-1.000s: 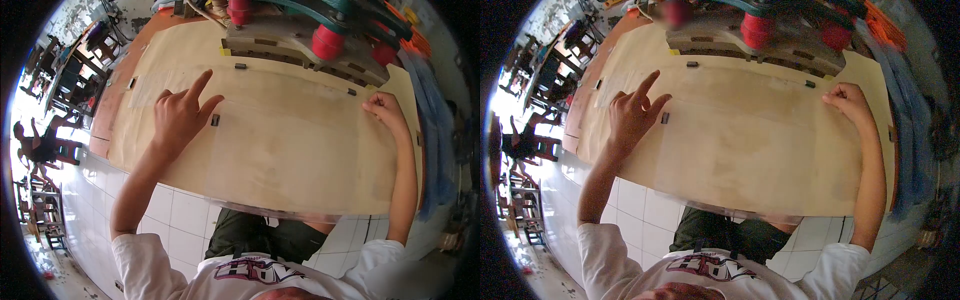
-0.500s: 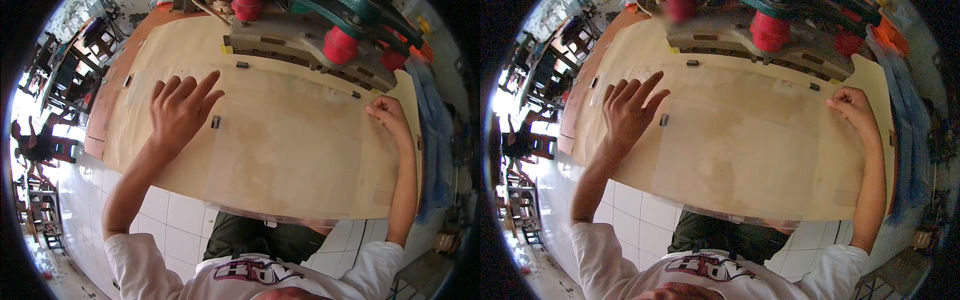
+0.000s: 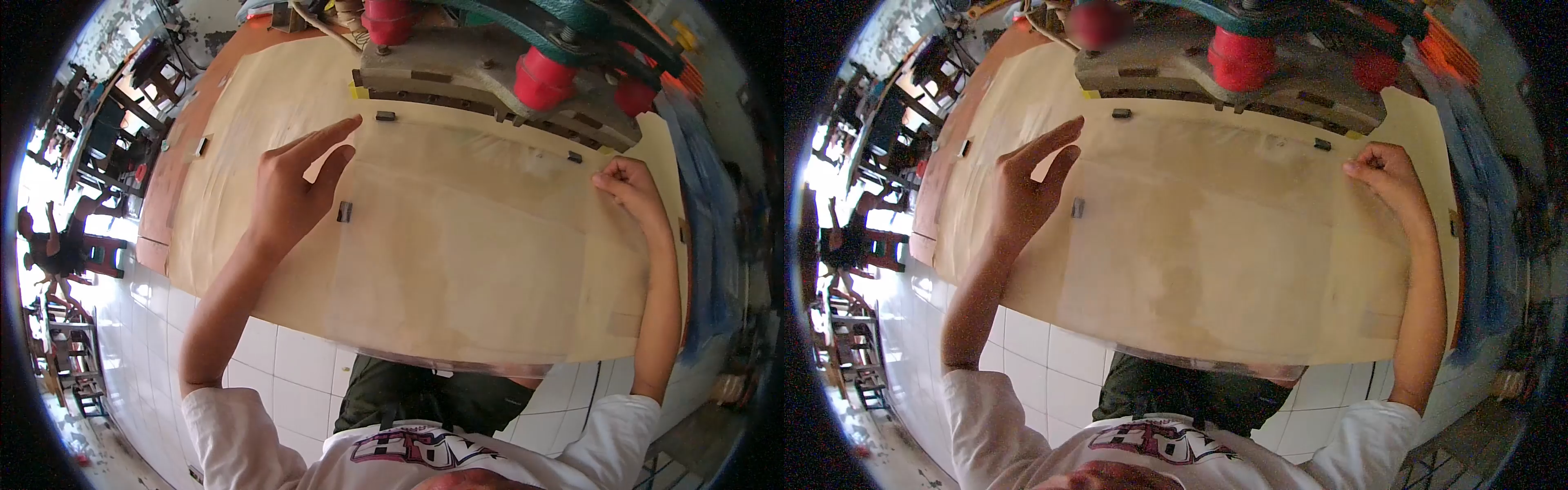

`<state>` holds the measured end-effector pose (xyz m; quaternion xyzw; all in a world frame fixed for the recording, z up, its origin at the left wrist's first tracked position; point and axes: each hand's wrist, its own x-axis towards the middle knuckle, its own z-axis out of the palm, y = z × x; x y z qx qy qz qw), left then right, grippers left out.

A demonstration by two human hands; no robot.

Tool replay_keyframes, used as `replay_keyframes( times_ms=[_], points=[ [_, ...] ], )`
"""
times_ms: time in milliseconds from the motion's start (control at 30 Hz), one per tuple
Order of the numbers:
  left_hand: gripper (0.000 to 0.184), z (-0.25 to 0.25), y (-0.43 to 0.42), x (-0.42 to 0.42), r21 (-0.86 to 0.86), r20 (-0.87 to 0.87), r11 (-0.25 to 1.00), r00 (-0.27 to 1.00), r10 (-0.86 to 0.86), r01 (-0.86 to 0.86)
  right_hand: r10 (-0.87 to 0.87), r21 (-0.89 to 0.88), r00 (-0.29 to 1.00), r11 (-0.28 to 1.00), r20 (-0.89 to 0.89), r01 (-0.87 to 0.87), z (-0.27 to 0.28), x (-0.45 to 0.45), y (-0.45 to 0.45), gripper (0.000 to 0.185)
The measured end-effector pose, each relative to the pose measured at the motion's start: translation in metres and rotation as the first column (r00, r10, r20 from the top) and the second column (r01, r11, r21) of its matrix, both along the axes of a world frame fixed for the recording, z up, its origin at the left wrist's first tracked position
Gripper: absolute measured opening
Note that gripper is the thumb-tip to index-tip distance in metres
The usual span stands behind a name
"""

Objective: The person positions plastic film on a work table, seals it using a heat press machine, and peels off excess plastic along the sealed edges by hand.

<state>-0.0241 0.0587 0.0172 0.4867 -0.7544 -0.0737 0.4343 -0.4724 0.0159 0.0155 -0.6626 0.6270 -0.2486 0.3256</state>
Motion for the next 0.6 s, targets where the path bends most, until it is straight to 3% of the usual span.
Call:
replay_keyframes(
  times_ms=[167,267,367,467,533,567,600],
  points=[
    [0.022,-0.007,-0.006,0.005,0.031,-0.022,0.998,0.998,-0.051,0.051,-0.038,0.017,0.998,0.999,-0.039,0.039,0.005,0.005,0.002,0.02],
    [0.023,-0.01,-0.004,0.006,0.114,-0.084,0.993,0.996,-0.011,0.021,0.01,-0.051,0.999,0.999,-0.04,-0.012,0.003,0.004,0.0,0.019],
    [0.027,-0.007,0.003,0.003,0.199,-0.041,0.978,0.997,0.072,-0.062,-0.043,0.019,0.999,0.999,-0.023,0.043,0.007,0.007,0.002,0.018],
    [0.027,-0.012,0.005,0.004,0.073,0.011,0.991,0.993,0.115,-0.116,-0.04,0.015,0.999,0.999,-0.013,0.04,0.003,0.005,0.001,0.017],
    [0.025,-0.01,0.007,0.005,-0.019,0.251,0.984,0.952,0.178,-0.179,-0.027,0.013,0.999,1.0,-0.021,0.027,0.004,0.005,0.001,0.017],
    [0.025,-0.009,0.008,0.006,-0.016,0.248,0.983,0.952,0.18,-0.182,-0.018,0.01,0.999,1.0,-0.027,0.018,0.005,0.005,0.001,0.017],
    [0.029,-0.007,0.009,0.006,-0.151,0.381,0.971,0.895,0.231,-0.186,-0.016,0.013,0.999,1.0,-0.031,0.016,0.005,0.005,0.002,0.017]
  ],
)
